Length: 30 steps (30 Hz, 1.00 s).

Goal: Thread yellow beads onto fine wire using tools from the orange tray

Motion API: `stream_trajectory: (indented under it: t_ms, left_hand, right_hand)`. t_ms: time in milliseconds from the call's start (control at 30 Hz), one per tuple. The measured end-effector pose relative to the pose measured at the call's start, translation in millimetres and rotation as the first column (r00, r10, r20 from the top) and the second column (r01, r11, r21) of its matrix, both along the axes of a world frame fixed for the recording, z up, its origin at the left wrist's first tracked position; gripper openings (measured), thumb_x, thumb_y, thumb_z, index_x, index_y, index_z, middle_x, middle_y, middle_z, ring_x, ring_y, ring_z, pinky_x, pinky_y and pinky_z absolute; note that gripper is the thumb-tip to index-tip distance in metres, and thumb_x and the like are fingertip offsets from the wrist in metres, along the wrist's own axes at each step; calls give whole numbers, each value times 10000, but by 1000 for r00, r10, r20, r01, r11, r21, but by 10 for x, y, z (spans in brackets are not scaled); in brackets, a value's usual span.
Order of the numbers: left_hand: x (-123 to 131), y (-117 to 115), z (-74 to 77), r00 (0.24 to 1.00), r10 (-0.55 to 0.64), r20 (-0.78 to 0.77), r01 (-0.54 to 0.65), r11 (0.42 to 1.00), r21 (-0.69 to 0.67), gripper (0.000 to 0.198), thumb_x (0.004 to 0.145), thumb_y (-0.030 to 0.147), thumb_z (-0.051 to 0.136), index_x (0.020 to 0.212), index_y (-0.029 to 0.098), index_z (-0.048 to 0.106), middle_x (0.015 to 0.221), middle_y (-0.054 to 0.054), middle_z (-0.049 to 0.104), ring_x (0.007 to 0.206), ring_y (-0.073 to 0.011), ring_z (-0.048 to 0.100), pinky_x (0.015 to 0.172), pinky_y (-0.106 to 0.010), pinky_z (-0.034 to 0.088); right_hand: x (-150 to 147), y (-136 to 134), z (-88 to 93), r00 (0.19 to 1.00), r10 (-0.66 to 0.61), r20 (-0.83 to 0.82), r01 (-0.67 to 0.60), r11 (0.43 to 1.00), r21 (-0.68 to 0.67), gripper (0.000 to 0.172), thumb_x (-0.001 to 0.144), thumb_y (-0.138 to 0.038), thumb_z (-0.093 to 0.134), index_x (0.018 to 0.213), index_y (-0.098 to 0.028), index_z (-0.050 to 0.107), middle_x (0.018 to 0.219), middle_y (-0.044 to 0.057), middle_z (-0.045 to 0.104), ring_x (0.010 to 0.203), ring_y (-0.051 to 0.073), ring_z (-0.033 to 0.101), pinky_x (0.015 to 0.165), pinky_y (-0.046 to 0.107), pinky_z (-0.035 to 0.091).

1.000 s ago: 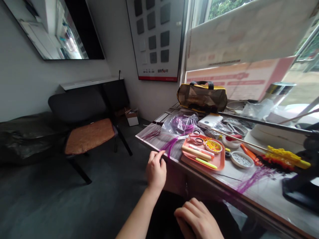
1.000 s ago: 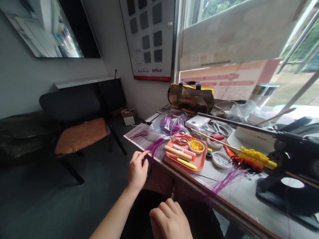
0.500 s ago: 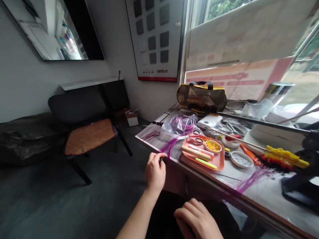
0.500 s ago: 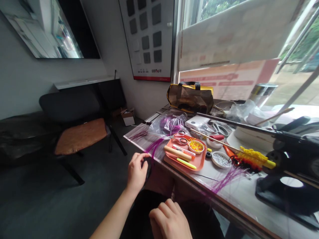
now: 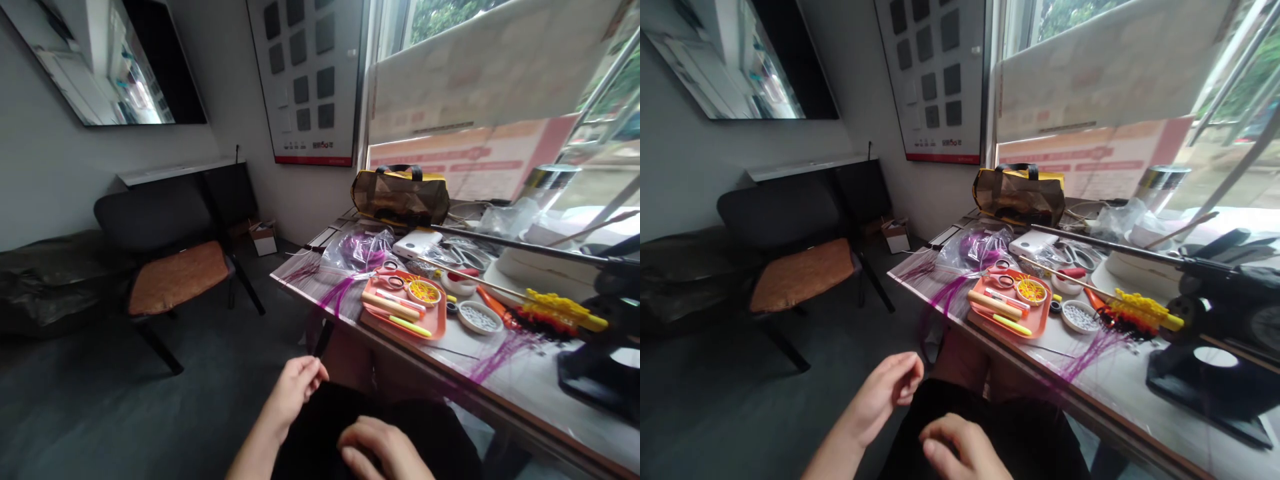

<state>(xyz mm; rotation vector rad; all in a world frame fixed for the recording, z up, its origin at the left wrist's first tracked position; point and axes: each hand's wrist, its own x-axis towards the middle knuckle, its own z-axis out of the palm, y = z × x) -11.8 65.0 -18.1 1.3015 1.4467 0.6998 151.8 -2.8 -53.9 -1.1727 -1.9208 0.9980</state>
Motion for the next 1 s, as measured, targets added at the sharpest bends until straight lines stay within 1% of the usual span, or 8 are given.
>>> stream_trajectory:
  t_ms: [67,167,300,367,567,633,733,1000]
  left_hand:
    - [-30,-70,216,985,-44,164,54,997,-57,327,783,457,362,595,200,433,523,50,347,423,-82,282,418,-208,245]
    - [-63,-122,445,911,-37,412,105,984,-145,339,753,490,408,577,203,361,502,74,297,394,-54,188,379,-182,175]
    - [-128,-111,445,722,143,677,99,947,-305,348,654,404,614,537,176,380,467,85,304,383,-27,174,366,-161,105]
    - [-156,-91,346,730,180,660,63,943,-327,335,636,397,634,538,172,407,462,85,310,379,-25,184,361,-156,103]
    - [-100,-138,75,802,341,490,-302,940,-160,440,626,330,694,1020,230,525,679,60,487,481,-56,372,403,-146,243]
    - [-53,-237,95,861,329,388,-382,922,68,404,629,315,700,1001,246,561,714,54,507,578,-84,449,514,-168,358]
    - [38,-427,200,972,109,209,-168,941,292,188,708,345,628,834,207,656,753,-10,567,705,-158,517,645,-239,409]
    - [221,-491,296,991,24,132,-70,932,356,129,659,323,671,714,209,697,666,-15,536,549,-130,438,503,-234,347]
  right_hand:
    - [-120,70,107,939,40,-341,-165,924,-346,451,856,-542,396,1046,-203,625,964,89,676,832,199,635,642,254,482]
    - [-207,252,380,668,-110,-736,-349,827,-441,676,787,-672,345,1248,-197,482,1195,133,581,1036,239,575,773,353,487]
    - [116,409,824,428,-377,-821,3,909,-416,363,832,-542,405,981,-272,597,972,59,663,969,228,606,850,424,467]
    - [344,388,971,498,-423,-757,310,902,-299,305,882,-470,353,810,-275,577,733,34,621,716,205,617,718,391,511]
    - [304,114,790,701,-515,-493,491,850,-190,312,792,-525,535,702,-231,589,668,24,599,601,182,531,557,270,463]
    - [137,57,600,811,-454,-369,442,889,-122,373,782,-567,519,831,-216,638,722,35,643,646,192,555,643,275,469]
    - [-34,16,374,904,-304,-300,292,952,-86,464,798,-609,446,815,-197,656,640,23,626,570,168,537,587,248,459]
    - [-155,19,254,950,-164,-264,138,984,-114,483,851,-557,383,688,-168,618,512,-18,521,457,112,448,465,196,382]
